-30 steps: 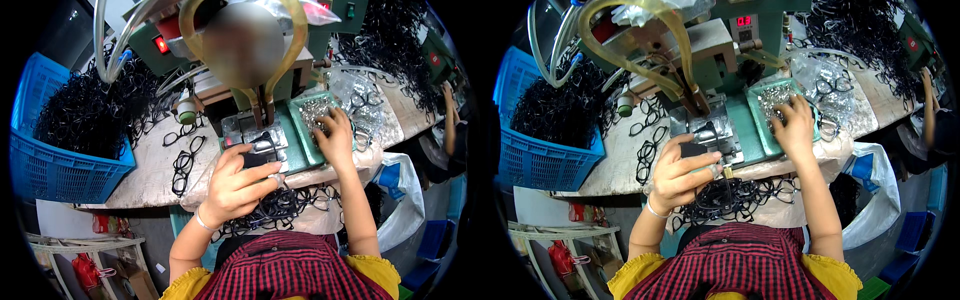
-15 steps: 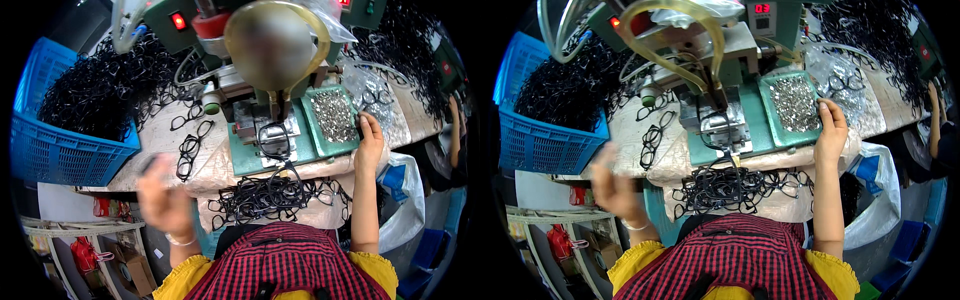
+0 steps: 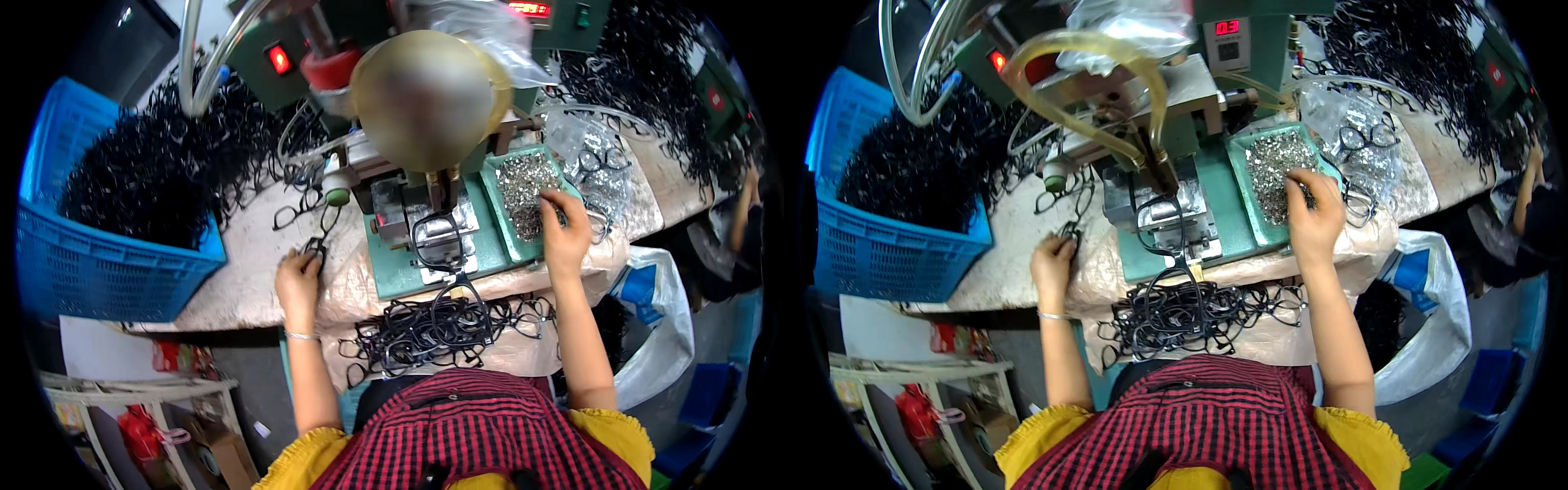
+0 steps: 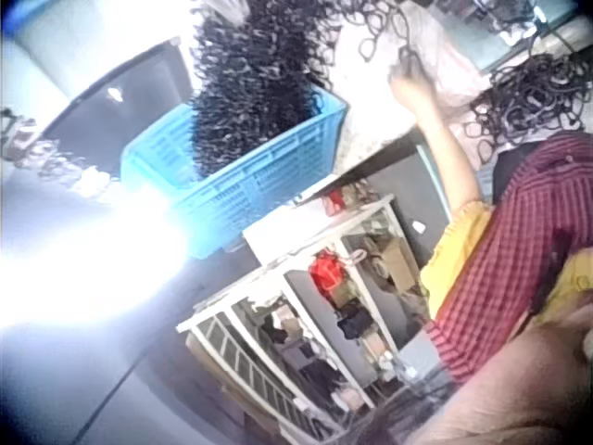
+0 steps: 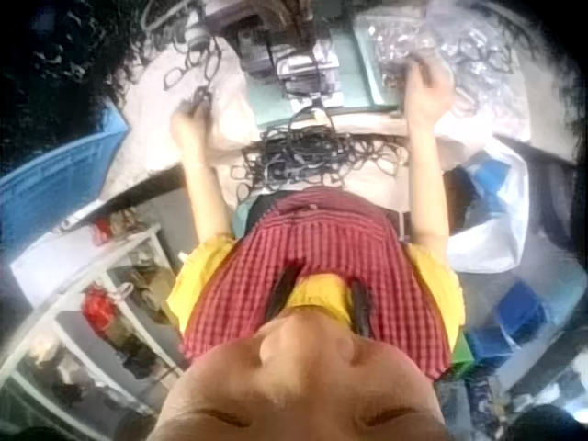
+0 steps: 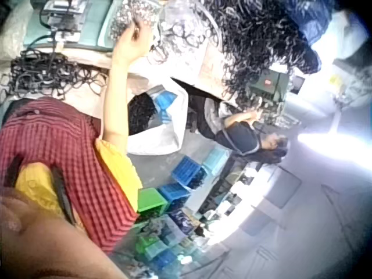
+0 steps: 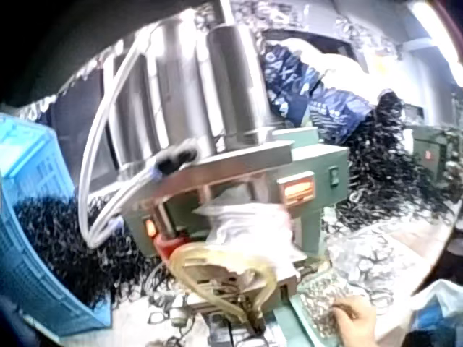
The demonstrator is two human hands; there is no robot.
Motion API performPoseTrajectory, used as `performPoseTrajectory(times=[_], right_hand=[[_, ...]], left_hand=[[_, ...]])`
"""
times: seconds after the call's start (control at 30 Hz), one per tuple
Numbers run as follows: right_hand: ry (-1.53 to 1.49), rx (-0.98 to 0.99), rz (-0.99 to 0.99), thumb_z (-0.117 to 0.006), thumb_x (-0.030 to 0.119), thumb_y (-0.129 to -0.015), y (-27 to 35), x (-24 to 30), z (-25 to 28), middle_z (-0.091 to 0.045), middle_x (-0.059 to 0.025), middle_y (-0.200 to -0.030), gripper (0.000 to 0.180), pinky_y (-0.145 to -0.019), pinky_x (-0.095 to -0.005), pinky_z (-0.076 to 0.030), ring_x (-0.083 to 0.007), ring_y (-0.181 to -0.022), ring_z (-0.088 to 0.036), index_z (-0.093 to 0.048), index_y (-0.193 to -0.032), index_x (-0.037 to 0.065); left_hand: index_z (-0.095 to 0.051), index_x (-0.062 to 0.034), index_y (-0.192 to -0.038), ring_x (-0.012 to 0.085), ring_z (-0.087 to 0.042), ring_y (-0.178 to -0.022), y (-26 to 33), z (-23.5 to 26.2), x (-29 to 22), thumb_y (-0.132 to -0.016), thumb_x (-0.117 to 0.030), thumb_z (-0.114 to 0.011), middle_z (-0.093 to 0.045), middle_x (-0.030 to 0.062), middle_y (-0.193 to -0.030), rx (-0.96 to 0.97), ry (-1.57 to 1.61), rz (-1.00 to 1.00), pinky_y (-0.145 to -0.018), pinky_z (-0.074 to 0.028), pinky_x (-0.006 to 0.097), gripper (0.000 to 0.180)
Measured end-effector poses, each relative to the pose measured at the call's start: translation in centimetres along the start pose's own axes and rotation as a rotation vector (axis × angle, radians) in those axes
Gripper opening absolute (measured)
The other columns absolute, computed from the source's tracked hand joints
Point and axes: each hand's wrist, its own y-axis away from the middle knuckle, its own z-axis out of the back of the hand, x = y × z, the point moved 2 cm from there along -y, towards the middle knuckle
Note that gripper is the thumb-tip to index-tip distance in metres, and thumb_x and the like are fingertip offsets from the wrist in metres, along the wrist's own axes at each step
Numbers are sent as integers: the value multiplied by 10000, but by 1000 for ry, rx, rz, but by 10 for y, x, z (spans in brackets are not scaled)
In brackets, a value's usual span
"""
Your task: The person repeatedly picks up black eyeglass frames and small metal components, places them into a green press machine, and activates the press to attach the components. The finished frames are placed on the table, and the person periodically empties a blue basket of frames onto the work surface.
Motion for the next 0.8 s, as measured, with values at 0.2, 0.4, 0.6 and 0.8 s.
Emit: performPoseTrajectory(times=[0.2,0.4,0.6,0.8], right_hand=[[114,-7,-100,-686,-6,-832,26,-18,54,-697,-104,-937,131,-875,-333,-481,-234,-922,-640,-722,-958,6],[-250,331,35,-698,10,-777,-9,69,19,-706,-102,-895,165,-853,-343,-488,-244,-911,-655,-741,-935,25],[-552,362,-139,-718,48,-800,-16,97,-50,-706,-82,-932,313,-826,-282,-511,-138,-910,-664,-636,-1091,-32],[-708,318,-265,-709,15,-827,-4,97,-49,-696,-58,-894,430,-880,-258,-475,-105,-911,-635,-555,-1225,-35]], left_hand=[[-744,11,-972,252,-675,-954,-12,34,-15,-858,-138,-735,-691,184,-1204,-84,489,36,-879,-508,331,189],[-494,-9,-741,137,-642,-891,-22,93,-116,-947,15,-597,-720,147,-1043,-197,864,-192,-793,-494,251,232],[-520,-25,-779,122,-657,-803,1,63,-116,-948,-15,-626,-721,108,-874,-54,756,-42,-751,-498,243,200],[-519,-19,-789,173,-684,-805,12,76,-148,-945,-4,-629,-720,134,-856,-92,756,-212,-751,-528,291,192]])
